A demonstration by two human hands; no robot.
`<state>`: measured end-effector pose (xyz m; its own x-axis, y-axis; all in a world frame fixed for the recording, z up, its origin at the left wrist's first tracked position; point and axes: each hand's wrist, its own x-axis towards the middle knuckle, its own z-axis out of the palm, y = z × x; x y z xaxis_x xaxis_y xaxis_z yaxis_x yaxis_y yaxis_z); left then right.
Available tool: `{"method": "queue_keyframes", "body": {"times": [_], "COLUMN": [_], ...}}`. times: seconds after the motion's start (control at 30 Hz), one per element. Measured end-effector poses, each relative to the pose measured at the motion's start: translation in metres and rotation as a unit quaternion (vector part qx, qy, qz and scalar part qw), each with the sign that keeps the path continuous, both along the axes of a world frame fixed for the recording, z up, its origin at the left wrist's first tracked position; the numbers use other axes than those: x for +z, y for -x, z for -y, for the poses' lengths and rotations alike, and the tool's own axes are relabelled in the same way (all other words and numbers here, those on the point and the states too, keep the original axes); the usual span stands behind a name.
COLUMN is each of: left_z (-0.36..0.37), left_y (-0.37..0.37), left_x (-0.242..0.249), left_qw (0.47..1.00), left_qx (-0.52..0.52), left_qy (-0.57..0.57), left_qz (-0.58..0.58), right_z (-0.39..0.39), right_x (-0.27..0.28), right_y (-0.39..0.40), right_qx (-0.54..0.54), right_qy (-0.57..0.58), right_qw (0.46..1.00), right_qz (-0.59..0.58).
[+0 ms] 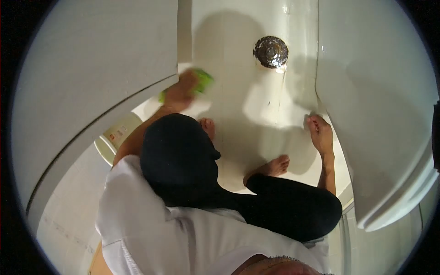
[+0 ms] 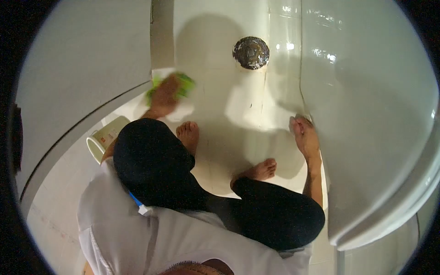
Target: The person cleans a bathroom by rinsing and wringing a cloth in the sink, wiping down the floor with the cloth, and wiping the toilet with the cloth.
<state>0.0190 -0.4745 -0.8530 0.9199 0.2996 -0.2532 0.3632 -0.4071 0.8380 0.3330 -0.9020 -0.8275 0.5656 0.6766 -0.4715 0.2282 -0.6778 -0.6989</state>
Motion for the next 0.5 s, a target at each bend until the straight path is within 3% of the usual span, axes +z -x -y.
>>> {"method": "queue_keyframes", "body": {"times": [0.07,0.1,0.13,0.2,0.3,0.33,0.37,0.43,0.5], "left_z": [-0.047,-0.063,-0.079,-0.102,-0.125,-0.131,-0.133,-0.119,-0.045], "left_y": [0.015,0.016,0.014,0.007,-0.004,-0.011,-0.024,-0.049,-0.112], "left_x": [-0.014,-0.024,-0.034,-0.053,-0.08,-0.089,-0.1,-0.119,-0.09], "left_qw": [0.972,0.962,0.958,0.956,0.961,0.963,0.968,0.977,0.9], "left_qx": [-0.043,-0.054,-0.059,-0.075,-0.081,-0.077,-0.063,0.001,0.179], "left_qy": [-0.199,-0.227,-0.234,-0.234,-0.211,-0.207,-0.204,-0.206,-0.394], "left_qz": [-0.116,-0.144,-0.154,-0.163,-0.16,-0.153,-0.134,-0.056,0.053], "right_z": [-0.006,-0.015,-0.022,-0.04,-0.072,-0.081,-0.087,-0.099,-0.104], "right_x": [-0.005,0.004,0.012,0.022,0.031,0.03,0.031,0.044,0.06], "right_y": [0.003,0.002,0.003,0.013,0.034,0.04,0.044,0.044,0.042], "right_qx": [-0.039,-0.006,0.025,0.041,0.084,0.122,0.157,0.189,0.238], "right_qy": [-0.012,0.054,0.12,0.119,0.108,0.043,-0.021,-0.009,0.017], "right_qw": [0.999,0.998,0.992,0.99,0.99,0.99,0.985,0.98,0.971], "right_qz": [-0.009,0.014,0.035,0.055,0.033,0.048,0.068,0.057,0.02]}}
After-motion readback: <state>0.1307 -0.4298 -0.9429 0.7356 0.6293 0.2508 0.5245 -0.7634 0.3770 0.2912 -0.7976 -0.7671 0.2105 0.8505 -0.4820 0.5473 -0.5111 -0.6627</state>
